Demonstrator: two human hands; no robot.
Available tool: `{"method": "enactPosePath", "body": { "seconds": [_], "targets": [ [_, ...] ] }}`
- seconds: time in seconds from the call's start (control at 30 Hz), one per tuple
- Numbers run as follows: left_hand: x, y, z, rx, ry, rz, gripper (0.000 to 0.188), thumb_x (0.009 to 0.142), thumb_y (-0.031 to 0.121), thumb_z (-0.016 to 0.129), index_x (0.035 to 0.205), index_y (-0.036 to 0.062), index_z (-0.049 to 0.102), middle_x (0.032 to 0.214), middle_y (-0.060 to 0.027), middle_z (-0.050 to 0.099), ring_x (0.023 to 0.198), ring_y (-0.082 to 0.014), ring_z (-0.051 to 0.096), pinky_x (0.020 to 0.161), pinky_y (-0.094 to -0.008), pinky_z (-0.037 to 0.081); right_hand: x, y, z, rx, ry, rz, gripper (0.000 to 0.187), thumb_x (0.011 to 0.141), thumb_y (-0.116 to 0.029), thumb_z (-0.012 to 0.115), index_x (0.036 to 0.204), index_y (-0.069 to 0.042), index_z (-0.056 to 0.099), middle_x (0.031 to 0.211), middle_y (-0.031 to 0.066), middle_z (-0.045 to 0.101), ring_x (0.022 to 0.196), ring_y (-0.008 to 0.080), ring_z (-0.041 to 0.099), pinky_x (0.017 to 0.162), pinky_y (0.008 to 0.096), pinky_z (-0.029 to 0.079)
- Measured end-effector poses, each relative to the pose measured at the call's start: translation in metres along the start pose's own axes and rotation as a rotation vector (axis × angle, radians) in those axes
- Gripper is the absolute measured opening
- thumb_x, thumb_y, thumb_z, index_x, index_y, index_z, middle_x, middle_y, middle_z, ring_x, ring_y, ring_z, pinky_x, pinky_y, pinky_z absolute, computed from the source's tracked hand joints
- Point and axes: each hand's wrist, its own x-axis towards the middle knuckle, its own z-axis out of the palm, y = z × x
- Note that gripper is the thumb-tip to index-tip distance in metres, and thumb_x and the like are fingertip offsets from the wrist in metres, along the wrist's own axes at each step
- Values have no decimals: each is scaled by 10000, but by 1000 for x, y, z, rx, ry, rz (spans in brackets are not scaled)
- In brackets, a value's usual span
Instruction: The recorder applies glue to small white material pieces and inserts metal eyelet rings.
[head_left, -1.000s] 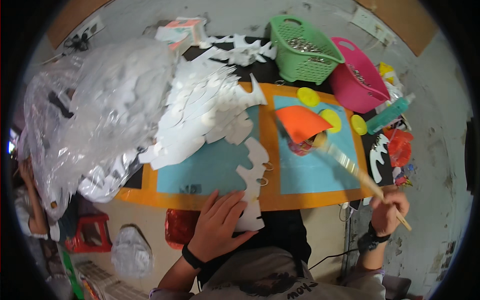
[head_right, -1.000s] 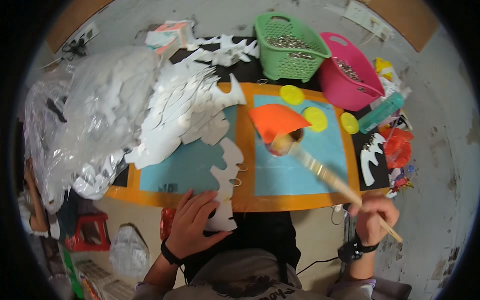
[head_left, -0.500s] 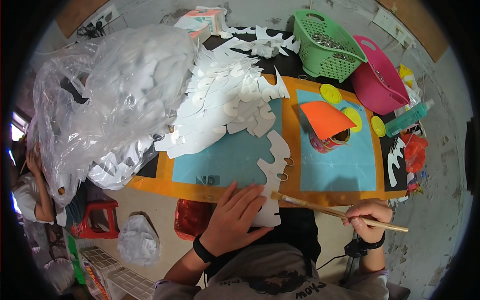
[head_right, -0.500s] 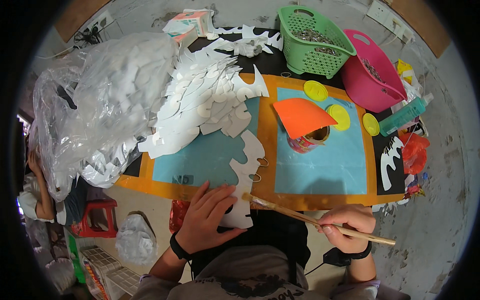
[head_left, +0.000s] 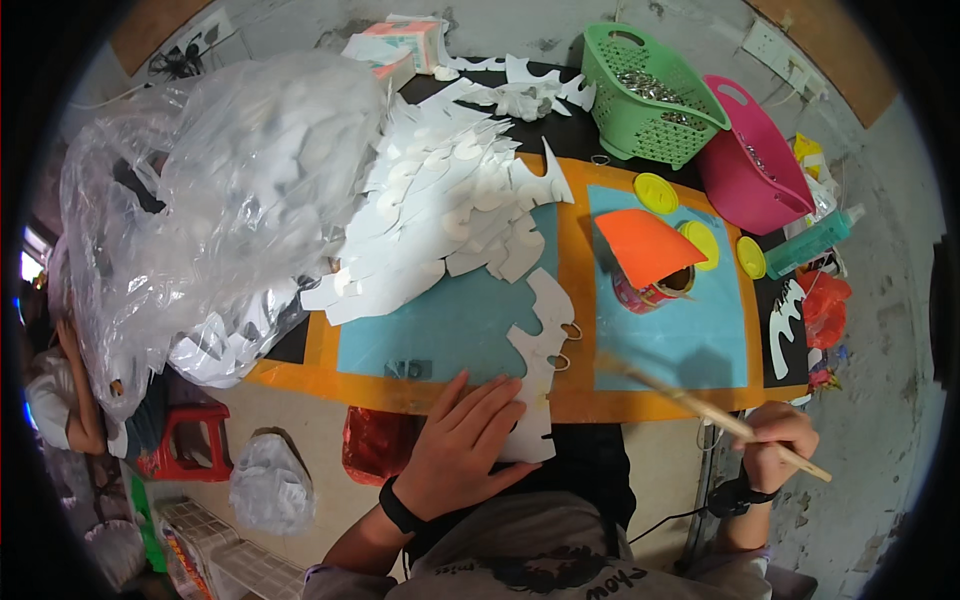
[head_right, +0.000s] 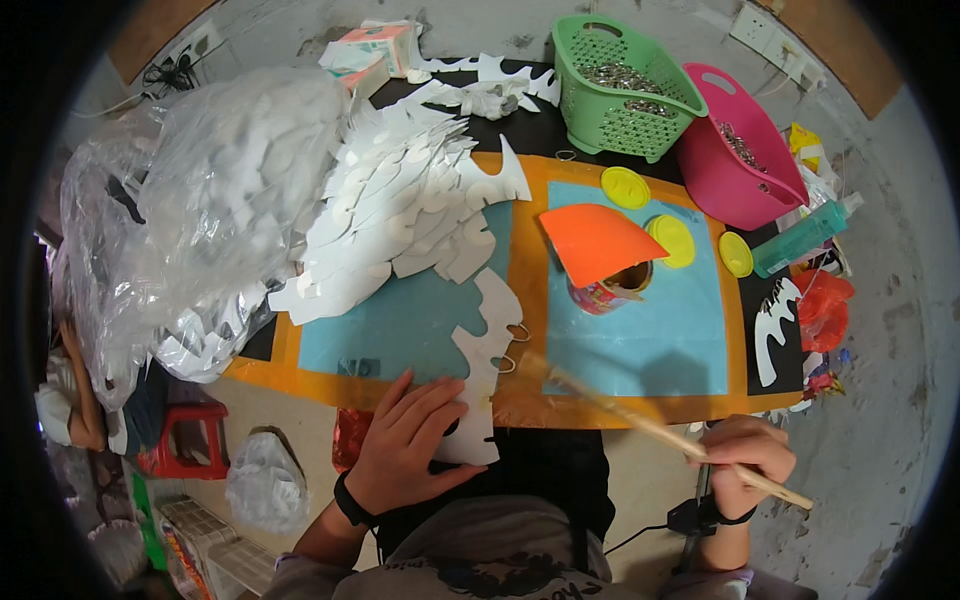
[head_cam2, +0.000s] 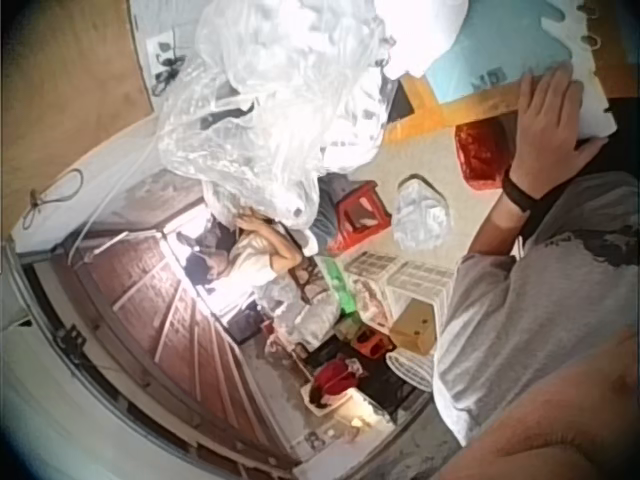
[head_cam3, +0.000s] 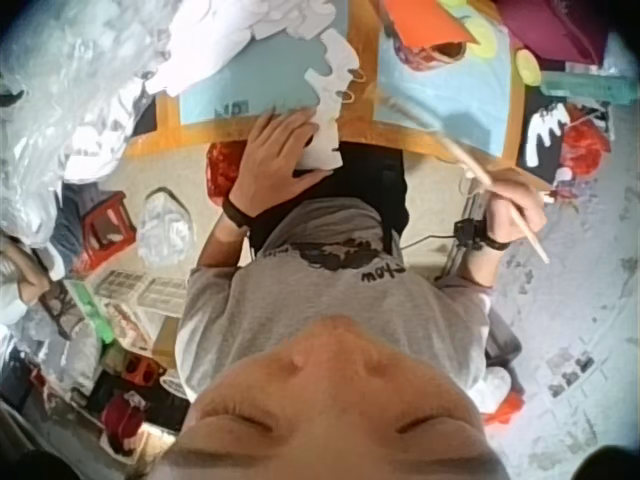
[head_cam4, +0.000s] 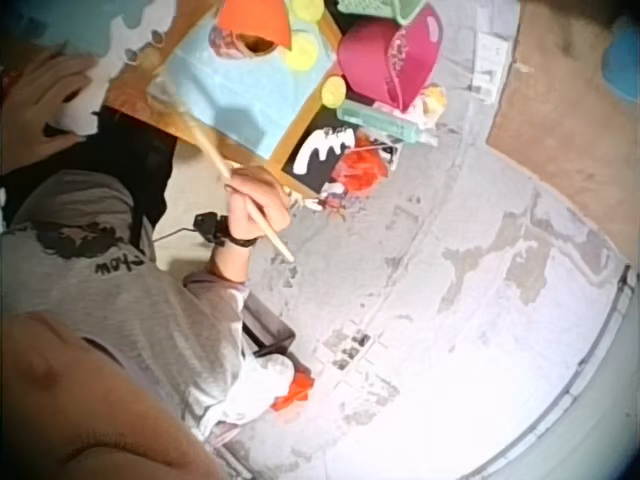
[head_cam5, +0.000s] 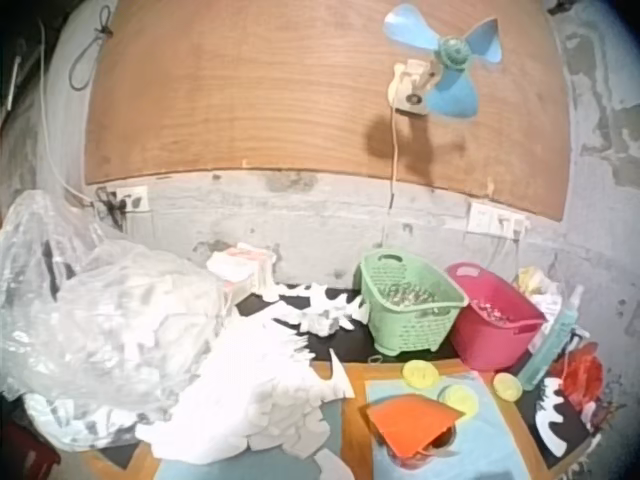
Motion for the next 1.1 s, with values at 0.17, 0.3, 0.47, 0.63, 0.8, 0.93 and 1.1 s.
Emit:
{"method": "enactPosePath", "body": {
  "seconds": [0.17, 0.3, 0.47, 0.63, 0.8, 0.93, 1.1],
  "targets": [
    [-2, 2, -3, 3, -1, 3, 587, 650, 333, 850, 1097, 53, 593, 1276, -125, 588, 1167, -301, 582, 1081, -512, 350, -3, 17, -18, 58, 437, -79, 162, 966, -173, 572, 1018, -21, 545, 752, 141, 532, 610, 197, 562, 532, 307, 506],
    [-6, 1, 0, 23, 8, -14, 599, 617, 316, 868, 1083, 61, 591, 1257, -129, 592, 1160, -309, 577, 1084, -526, 343, 33, 25, -24, -459, 72, -126, 156, 883, -6, 552, 1021, 32, 613, 841, 167, 645, 727, 253, 637, 660, 334, 525],
    [-4, 4, 0, 31, 13, -23, 585, 615, 302, 869, 1067, 60, 586, 1235, -131, 597, 1172, -311, 568, 1084, -540, 340, 63, 42, -19, -810, -386, -210, 272, 812, 4, 635, 1083, -9, 608, 913, 157, 632, 806, 338, 635, 682, 387, 532],
    [-4, 3, -1, 64, 6, -6, 557, 695, 348, 827, 1087, 34, 585, 1241, -147, 584, 1154, -306, 575, 1076, -533, 339, 85, 57, -2, -893, -551, -233, 312, 838, -38, 610, 1146, -23, 561, 879, 107, 552, 808, 284, 604, 682, 374, 520],
    [-5, 3, -1, 61, 16, -9, 559, 696, 348, 827, 1094, 38, 585, 1242, -141, 584, 1153, -305, 576, 1075, -534, 338, 99, 73, 13, -998, -699, -356, 316, 832, -78, 579, 1144, -24, 568, 895, 77, 544, 860, 234, 600, 696, 340, 514],
    [-5, 3, 0, 65, 32, -12, 562, 697, 349, 827, 1103, 45, 584, 1242, -137, 587, 1153, -303, 577, 1075, -528, 340, 107, 84, 19, -1060, -718, -407, 292, 839, -101, 569, 1120, -25, 570, 910, 73, 554, 877, 232, 608, 696, 338, 517],
    [-7, 5, -2, 54, 19, -18, 568, 698, 355, 827, 1107, 46, 584, 1250, -136, 587, 1159, -294, 576, 1074, -525, 343, 109, 98, 20, -1041, -750, -405, 300, 829, -92, 577, 1119, -20, 567, 941, 84, 561, 895, 241, 611, 709, 342, 520]
  ]
}}
